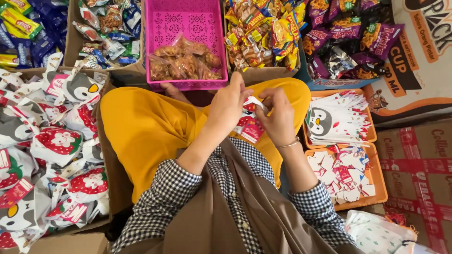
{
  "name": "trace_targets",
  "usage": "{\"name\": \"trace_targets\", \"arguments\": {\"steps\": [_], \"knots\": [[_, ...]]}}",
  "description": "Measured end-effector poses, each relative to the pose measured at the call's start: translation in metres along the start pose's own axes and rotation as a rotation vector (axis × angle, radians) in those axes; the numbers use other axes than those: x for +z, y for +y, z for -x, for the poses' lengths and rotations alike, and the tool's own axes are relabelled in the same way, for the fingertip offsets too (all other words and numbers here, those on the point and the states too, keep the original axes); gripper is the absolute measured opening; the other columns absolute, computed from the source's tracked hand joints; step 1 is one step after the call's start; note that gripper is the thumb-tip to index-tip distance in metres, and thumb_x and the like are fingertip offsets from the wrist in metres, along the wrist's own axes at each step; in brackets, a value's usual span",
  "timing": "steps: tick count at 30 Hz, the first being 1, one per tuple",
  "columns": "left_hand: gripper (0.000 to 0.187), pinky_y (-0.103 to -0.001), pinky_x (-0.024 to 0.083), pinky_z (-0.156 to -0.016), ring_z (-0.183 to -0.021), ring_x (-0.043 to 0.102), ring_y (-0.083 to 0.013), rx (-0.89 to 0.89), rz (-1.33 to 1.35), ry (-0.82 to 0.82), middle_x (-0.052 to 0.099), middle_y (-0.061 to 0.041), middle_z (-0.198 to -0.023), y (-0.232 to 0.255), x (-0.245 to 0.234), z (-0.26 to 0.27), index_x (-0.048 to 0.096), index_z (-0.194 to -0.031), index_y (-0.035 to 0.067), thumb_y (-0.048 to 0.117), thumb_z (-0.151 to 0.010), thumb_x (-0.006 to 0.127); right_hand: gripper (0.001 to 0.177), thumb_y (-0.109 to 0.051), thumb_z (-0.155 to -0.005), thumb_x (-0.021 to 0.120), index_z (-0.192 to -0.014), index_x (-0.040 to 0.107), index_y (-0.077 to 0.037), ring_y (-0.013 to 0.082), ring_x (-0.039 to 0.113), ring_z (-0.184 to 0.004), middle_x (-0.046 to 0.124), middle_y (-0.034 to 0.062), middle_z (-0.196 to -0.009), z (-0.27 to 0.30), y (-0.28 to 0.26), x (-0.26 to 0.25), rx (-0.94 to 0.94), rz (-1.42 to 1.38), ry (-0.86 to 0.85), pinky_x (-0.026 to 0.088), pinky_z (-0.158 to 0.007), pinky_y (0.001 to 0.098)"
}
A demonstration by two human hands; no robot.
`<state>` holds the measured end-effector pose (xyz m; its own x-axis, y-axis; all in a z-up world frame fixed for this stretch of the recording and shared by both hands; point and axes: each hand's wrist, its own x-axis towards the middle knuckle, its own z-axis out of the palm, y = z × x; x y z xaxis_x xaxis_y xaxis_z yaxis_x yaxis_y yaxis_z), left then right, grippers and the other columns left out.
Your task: The person is preparing gift bags by filling them with various snacks and candies and applying decorative stickers.
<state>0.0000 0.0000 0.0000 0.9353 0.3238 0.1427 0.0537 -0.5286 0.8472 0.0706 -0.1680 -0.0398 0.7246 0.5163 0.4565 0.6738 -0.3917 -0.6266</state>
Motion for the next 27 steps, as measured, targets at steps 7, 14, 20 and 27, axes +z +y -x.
{"name": "trace_targets", "arguments": {"steps": [7,14,20,27], "knots": [[0.024,-0.029,0.060,-0.054,-0.064,0.066,-0.0177,-0.199,0.906,-0.108,0.053,-0.004,-0.079,-0.063,0.048,-0.013,0.056,-0.096,0.005,0.025,-0.099,0.068,0.027,-0.004,-0.093,0.073,-0.114,0.077,-0.021,0.0241,0.073,-0.085,0.064,0.0035,-0.115,0.001,-0.001,-0.012,-0.402,0.145,-0.032,0.060,-0.072,0.0364],[0.028,-0.023,0.057,-0.066,-0.073,0.071,-0.0137,-0.080,0.963,-0.173,0.075,-0.013,-0.080,-0.065,0.042,-0.021,0.064,-0.104,0.007,0.030,-0.108,0.048,0.011,-0.010,-0.091,0.078,-0.092,0.084,-0.019,0.0209,0.068,-0.077,0.073,0.0041,-0.098,0.010,-0.010,-0.027,-0.468,-0.058,0.121,0.056,-0.069,0.0332],[0.024,-0.026,0.061,-0.064,-0.069,0.076,-0.0225,-0.100,1.080,-0.028,0.075,-0.019,-0.080,-0.104,0.053,-0.047,0.058,-0.105,0.005,0.023,-0.109,0.042,0.012,-0.014,-0.091,0.075,-0.080,0.077,-0.009,0.0169,0.066,-0.070,0.070,0.0051,-0.084,0.034,-0.024,-0.043,-0.367,-0.360,0.074,0.055,-0.067,0.0308],[0.024,-0.038,0.065,-0.069,-0.077,0.079,-0.0310,0.081,1.075,-0.104,0.075,-0.027,-0.087,-0.080,0.028,-0.036,0.055,-0.122,0.007,0.022,-0.111,0.040,0.024,-0.022,-0.105,0.057,-0.092,0.061,-0.002,0.0163,0.064,-0.080,0.057,0.0084,-0.092,0.010,-0.040,-0.031,-0.328,-0.572,0.233,0.056,-0.075,0.0286]]}}
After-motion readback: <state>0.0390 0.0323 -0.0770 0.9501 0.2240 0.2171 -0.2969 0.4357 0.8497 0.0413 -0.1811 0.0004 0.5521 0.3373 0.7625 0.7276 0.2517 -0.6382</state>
